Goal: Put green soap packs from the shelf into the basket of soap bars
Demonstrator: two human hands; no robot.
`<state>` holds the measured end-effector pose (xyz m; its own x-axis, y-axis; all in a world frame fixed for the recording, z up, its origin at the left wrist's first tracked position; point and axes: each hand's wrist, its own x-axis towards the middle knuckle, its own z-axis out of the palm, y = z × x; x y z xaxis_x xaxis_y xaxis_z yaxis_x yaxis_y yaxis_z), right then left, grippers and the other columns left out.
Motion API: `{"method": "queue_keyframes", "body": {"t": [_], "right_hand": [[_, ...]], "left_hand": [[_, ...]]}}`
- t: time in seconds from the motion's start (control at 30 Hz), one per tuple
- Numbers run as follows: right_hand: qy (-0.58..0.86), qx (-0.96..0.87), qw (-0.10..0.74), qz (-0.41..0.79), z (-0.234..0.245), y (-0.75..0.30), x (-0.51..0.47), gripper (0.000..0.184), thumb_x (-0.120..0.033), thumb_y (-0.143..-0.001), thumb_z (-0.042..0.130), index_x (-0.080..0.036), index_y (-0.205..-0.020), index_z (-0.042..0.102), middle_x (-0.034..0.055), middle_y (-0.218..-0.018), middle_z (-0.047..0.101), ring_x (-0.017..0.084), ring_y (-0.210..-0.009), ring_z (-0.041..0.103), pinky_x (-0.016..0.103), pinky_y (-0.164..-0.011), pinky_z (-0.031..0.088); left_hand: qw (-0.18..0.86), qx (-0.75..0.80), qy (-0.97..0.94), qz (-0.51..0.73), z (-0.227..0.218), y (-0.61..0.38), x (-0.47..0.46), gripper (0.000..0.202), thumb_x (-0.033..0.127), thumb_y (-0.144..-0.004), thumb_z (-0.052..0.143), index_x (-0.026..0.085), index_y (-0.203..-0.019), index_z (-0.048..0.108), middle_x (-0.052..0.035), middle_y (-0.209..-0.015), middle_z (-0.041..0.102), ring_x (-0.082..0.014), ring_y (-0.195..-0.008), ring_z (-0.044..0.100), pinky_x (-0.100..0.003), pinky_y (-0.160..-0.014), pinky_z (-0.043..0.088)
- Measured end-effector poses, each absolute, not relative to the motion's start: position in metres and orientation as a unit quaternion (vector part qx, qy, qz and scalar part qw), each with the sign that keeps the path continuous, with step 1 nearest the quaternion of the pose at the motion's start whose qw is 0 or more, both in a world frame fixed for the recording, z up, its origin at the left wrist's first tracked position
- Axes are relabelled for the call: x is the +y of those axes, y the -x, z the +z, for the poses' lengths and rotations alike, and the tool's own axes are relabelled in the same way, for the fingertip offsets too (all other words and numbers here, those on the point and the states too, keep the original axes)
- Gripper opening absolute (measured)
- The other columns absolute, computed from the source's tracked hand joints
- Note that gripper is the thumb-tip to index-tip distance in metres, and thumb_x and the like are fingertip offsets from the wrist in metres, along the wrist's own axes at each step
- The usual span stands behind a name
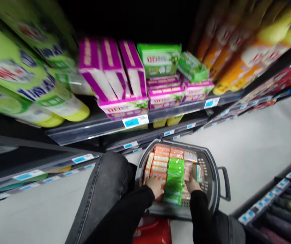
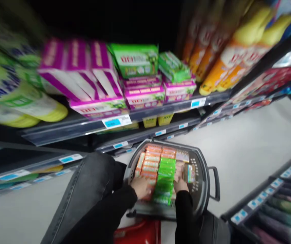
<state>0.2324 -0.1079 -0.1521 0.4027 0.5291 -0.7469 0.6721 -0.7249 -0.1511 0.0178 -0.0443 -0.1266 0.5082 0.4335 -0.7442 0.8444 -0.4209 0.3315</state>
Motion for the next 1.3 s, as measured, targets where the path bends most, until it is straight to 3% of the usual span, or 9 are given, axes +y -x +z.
{"method": "queue_keyframes", "body": {"t": [0.17, 0.23, 0.37, 0.5, 0.7, 0.87, 1.0, 1.1, 1.3], "right_hand": [[-0.783, 0.532, -0.294, -0.134, -0.004, -0.26, -0.011, 0.03, -0.037, -0.086, 0.052, -0.019, -0.109, 0.059, 0.0118, -0.107, 0.069, 0.024, -0.099, 0.066, 0.039, -0.094, 0.051], [-0.698, 0.617, -0.362, -0.04, 0.059, -0.261, 0.034, 0.039, -0.046, -0.084, 0.054, -0.019, -0.112, 0.058, 0.0123, -0.108, 0.066, 0.024, -0.097, 0.064, 0.041, -0.091, 0.052], [-0.648, 0.706, -0.277, 0.075, 0.154, -0.255, 0.123, 0.064, -0.049, -0.073, 0.066, -0.012, -0.124, 0.054, 0.0194, -0.122, 0.056, 0.032, -0.117, 0.053, 0.05, -0.101, 0.044], [-0.768, 0.624, -0.143, 0.006, 0.191, -0.247, 0.193, 0.082, -0.052, -0.07, 0.069, -0.003, -0.132, 0.046, 0.0263, -0.126, 0.054, 0.035, -0.117, 0.054, 0.048, -0.101, 0.043], [-0.788, 0.615, -0.024, -0.021, 0.186, -0.238, 0.225, 0.07, -0.051, -0.067, 0.073, -0.003, -0.116, 0.059, 0.021, -0.106, 0.066, 0.031, -0.103, 0.062, 0.042, -0.09, 0.048], [-0.789, 0.587, -0.181, -0.018, 0.182, -0.253, 0.17, 0.062, -0.048, -0.069, 0.068, -0.006, -0.114, 0.062, 0.0182, -0.104, 0.067, 0.03, -0.102, 0.061, 0.048, -0.094, 0.045], [-0.702, 0.55, -0.366, -0.265, 0.157, -0.292, 0.073, 0.051, -0.051, -0.069, 0.063, -0.018, -0.108, 0.065, 0.0128, -0.111, 0.066, 0.026, -0.101, 0.063, 0.043, -0.091, 0.049], [-0.731, 0.39, -0.356, -0.433, 0.102, -0.323, -0.008, 0.05, -0.056, -0.058, 0.068, -0.019, -0.091, 0.065, 0.0157, -0.098, 0.069, 0.029, -0.08, 0.067, 0.043, -0.067, 0.056], [-0.802, 0.259, -0.168, -0.511, -0.069, -0.352, -0.091, 0.045, -0.051, -0.057, 0.073, -0.018, -0.086, 0.065, 0.0142, -0.087, 0.071, 0.026, -0.07, 0.068, 0.041, -0.066, 0.059]], "left_hand": [[0.378, 0.414, -0.789, -0.252, -0.118, -0.019, -0.039, 0.065, 0.035, -0.074, 0.062, 0.014, -0.135, 0.053, -0.0169, -0.133, 0.057, -0.0347, -0.125, 0.05, -0.05, -0.106, 0.037], [0.38, 0.421, -0.784, -0.251, -0.112, -0.017, -0.038, 0.065, 0.035, -0.074, 0.062, 0.014, -0.135, 0.053, -0.0168, -0.132, 0.057, -0.0343, -0.124, 0.051, -0.049, -0.105, 0.037], [0.374, 0.435, -0.782, -0.243, -0.107, -0.014, -0.036, 0.064, 0.037, -0.074, 0.062, 0.013, -0.133, 0.055, -0.0169, -0.131, 0.058, -0.0344, -0.124, 0.05, -0.05, -0.105, 0.037], [0.374, 0.434, -0.787, -0.228, -0.115, -0.017, -0.036, 0.067, 0.037, -0.072, 0.066, 0.012, -0.133, 0.055, -0.0189, -0.131, 0.058, -0.0357, -0.124, 0.05, -0.051, -0.104, 0.038], [0.381, 0.433, -0.788, -0.215, -0.114, -0.018, -0.035, 0.069, 0.041, -0.07, 0.066, 0.018, -0.134, 0.055, -0.0171, -0.133, 0.057, -0.0351, -0.125, 0.05, -0.053, -0.102, 0.038], [0.376, 0.429, -0.803, -0.173, -0.1, -0.013, -0.036, 0.058, 0.035, -0.076, 0.064, 0.012, -0.129, 0.057, -0.0191, -0.128, 0.06, -0.0351, -0.122, 0.052, -0.05, -0.101, 0.039], [0.38, 0.422, -0.803, -0.179, -0.101, -0.016, -0.037, 0.06, 0.034, -0.077, 0.065, 0.012, -0.132, 0.055, -0.0186, -0.13, 0.058, -0.0357, -0.121, 0.052, -0.051, -0.101, 0.038], [0.378, 0.418, -0.805, -0.186, -0.101, -0.017, -0.038, 0.061, 0.034, -0.078, 0.065, 0.011, -0.134, 0.053, -0.0178, -0.13, 0.058, -0.0352, -0.121, 0.052, -0.05, -0.102, 0.038], [0.371, 0.419, -0.797, -0.226, -0.101, -0.016, -0.038, 0.062, 0.037, -0.082, 0.061, 0.012, -0.137, 0.049, -0.0176, -0.132, 0.056, -0.0356, -0.124, 0.05, -0.053, -0.105, 0.034]]}}
